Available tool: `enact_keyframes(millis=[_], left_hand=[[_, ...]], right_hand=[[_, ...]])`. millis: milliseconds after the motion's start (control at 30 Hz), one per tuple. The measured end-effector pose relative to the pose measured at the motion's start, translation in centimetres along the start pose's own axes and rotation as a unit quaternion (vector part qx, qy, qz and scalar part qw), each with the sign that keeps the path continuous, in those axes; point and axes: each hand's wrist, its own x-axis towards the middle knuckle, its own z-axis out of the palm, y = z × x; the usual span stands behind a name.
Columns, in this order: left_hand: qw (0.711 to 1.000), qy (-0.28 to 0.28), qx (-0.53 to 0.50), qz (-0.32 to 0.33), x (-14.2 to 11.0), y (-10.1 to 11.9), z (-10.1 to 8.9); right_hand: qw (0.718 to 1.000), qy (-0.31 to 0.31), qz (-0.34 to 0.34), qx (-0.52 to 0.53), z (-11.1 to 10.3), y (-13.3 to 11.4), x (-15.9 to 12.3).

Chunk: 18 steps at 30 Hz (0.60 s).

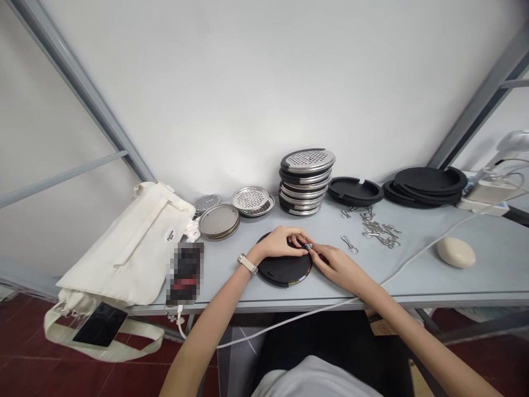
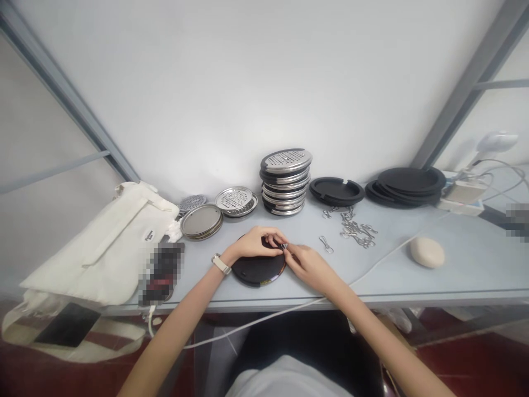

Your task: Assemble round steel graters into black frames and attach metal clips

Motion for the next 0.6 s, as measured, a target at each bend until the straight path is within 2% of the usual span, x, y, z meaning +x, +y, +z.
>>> enact_keyframes(millis=[400, 600], left_hand=[[0.999, 0.012, 0.04, 0.008, 0.01, -0.39, 0.09], [1.0, 0.006, 0.009, 0.017, 0.1, -0.79, 0.06]], right_hand=[[1.0, -0.005, 0.004, 0.003, -0.07, -0.04, 0.02], [1.0, -0.001, -0.002, 0.007, -0.04, -0.01, -0.1]])
